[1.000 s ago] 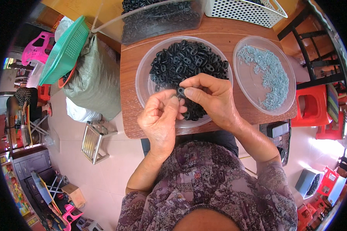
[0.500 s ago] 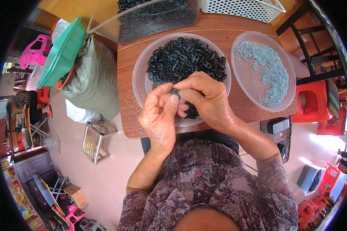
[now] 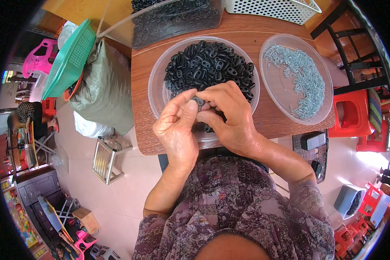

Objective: The person assembles plastic cord locks by hand, picking metal springs from a tray and plastic pieces from a bowl and fitting them together.

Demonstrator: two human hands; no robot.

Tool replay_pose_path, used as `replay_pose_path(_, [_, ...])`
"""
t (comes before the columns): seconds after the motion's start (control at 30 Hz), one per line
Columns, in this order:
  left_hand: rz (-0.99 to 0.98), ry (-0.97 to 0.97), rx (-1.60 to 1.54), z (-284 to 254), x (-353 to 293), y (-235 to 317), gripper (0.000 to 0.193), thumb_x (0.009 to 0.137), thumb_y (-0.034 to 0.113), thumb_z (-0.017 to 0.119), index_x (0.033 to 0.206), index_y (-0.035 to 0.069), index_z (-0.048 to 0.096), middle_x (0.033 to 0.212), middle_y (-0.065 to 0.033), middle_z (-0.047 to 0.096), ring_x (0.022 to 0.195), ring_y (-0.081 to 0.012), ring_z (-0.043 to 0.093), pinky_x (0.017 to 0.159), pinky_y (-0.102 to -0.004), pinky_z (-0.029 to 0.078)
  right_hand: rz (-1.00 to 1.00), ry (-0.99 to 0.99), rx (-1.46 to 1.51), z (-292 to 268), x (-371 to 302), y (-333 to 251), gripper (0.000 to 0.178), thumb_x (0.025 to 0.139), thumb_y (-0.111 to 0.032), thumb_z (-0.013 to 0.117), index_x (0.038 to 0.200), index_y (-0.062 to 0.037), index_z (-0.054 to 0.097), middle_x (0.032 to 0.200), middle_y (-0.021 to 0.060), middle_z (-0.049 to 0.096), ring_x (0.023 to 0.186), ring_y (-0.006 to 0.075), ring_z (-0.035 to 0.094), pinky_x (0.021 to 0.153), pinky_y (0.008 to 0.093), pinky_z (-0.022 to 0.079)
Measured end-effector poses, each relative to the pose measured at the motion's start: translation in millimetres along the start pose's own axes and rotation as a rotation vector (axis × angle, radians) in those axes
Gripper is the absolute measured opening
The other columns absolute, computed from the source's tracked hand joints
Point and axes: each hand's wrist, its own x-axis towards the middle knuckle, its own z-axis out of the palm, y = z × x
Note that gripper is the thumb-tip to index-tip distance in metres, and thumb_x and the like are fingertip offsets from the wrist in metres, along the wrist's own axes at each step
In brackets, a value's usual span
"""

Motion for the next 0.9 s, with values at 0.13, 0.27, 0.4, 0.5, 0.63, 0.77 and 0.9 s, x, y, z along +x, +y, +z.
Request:
replay_pose_path(0.13, [-0.071, -0.003, -0.079, -1.9, -1.0, 3.6, 0.021, 0.084, -0.003, 0.051, 0.105, -0.009, 0.055, 0.093, -0.0114, 0.06, 0.072, -0.0118, 0.059, 0.066, -0.0219, 0.048, -0.076, 0.027, -0.074, -0.5, 1.0, 3.3, 0.029, 0.061, 0.0, 0.065, 0.089, -0.0014, 0.058, 0.081, 0.0102, 0.055, 0.072, 0.0273, 0.05, 0.064, 0.0347, 0.042])
replay_pose_path(0.27, [-0.098, -0.048, -0.055, -5.1, -2.6, 7.0, 0.022, 0.084, -0.004, 0.05, 0.106, -0.009, 0.055, 0.094, -0.0118, 0.06, 0.071, -0.0118, 0.059, 0.065, -0.0218, 0.048, -0.09, 0.034, -0.053, -2.1, 0.0, 5.3, 0.028, 0.06, 0.0, 0.065, 0.087, -0.0002, 0.059, 0.081, 0.0114, 0.056, 0.072, 0.027, 0.05, 0.063, 0.0341, 0.042])
replay_pose_path(0.4, [-0.05, -0.045, -0.018, -6.5, -3.1, 4.1, 0.022, 0.085, -0.004, 0.05, 0.106, -0.01, 0.054, 0.093, -0.0121, 0.06, 0.068, -0.012, 0.059, 0.064, -0.0222, 0.049, -0.09, 0.03, -0.016, -2.6, 0.5, 4.0, 0.028, 0.06, 0.001, 0.065, 0.087, 0.001, 0.059, 0.08, 0.0121, 0.056, 0.071, 0.0272, 0.05, 0.062, 0.034, 0.043])
replay_pose_path(0.5, [-0.006, -0.089, 0.022, -8.4, -2.3, 3.1, 0.023, 0.084, -0.003, 0.051, 0.106, -0.011, 0.053, 0.091, -0.0128, 0.06, 0.064, -0.0129, 0.059, 0.061, -0.0229, 0.049, -0.063, 0.026, 0.029, -1.7, -1.4, 5.5, 0.028, 0.06, 0.001, 0.065, 0.088, 0.0016, 0.059, 0.08, 0.0122, 0.056, 0.071, 0.0274, 0.051, 0.062, 0.0342, 0.043])
replay_pose_path(0.63, [-0.01, -0.121, 0.056, -11.4, -1.0, 4.6, 0.024, 0.083, -0.003, 0.052, 0.105, -0.012, 0.052, 0.083, -0.0127, 0.061, 0.06, -0.0144, 0.058, 0.057, -0.0232, 0.049, -0.074, 0.024, 0.03, -2.2, -1.0, 5.0, 0.028, 0.06, 0.002, 0.064, 0.088, 0.0017, 0.059, 0.08, 0.0124, 0.056, 0.072, 0.0275, 0.051, 0.062, 0.0344, 0.043])
replay_pose_path(0.77, [-0.014, -0.066, 0.032, -5.0, -1.9, 6.2, 0.021, 0.083, -0.003, 0.053, 0.102, -0.012, 0.053, 0.081, -0.0116, 0.061, 0.06, -0.0141, 0.058, 0.056, -0.0225, 0.048, -0.152, 0.044, -0.037, -0.9, 1.6, 2.4, 0.03, 0.058, 0.001, 0.065, 0.087, 0.0026, 0.058, 0.078, 0.012, 0.055, 0.07, 0.0277, 0.049, 0.06, 0.0346, 0.043])
replay_pose_path(0.9, [-0.01, -0.048, -0.024, -3.6, -0.5, 3.4, 0.018, 0.083, -0.003, 0.053, 0.099, -0.011, 0.054, 0.082, -0.011, 0.061, 0.061, -0.0119, 0.057, 0.057, -0.0217, 0.048, -0.25, 0.074, -0.1, 0.8, 1.5, 5.6, 0.033, 0.055, 0.001, 0.066, 0.086, 0.0033, 0.057, 0.076, 0.0115, 0.053, 0.068, 0.0278, 0.048, 0.057, 0.0346, 0.042])
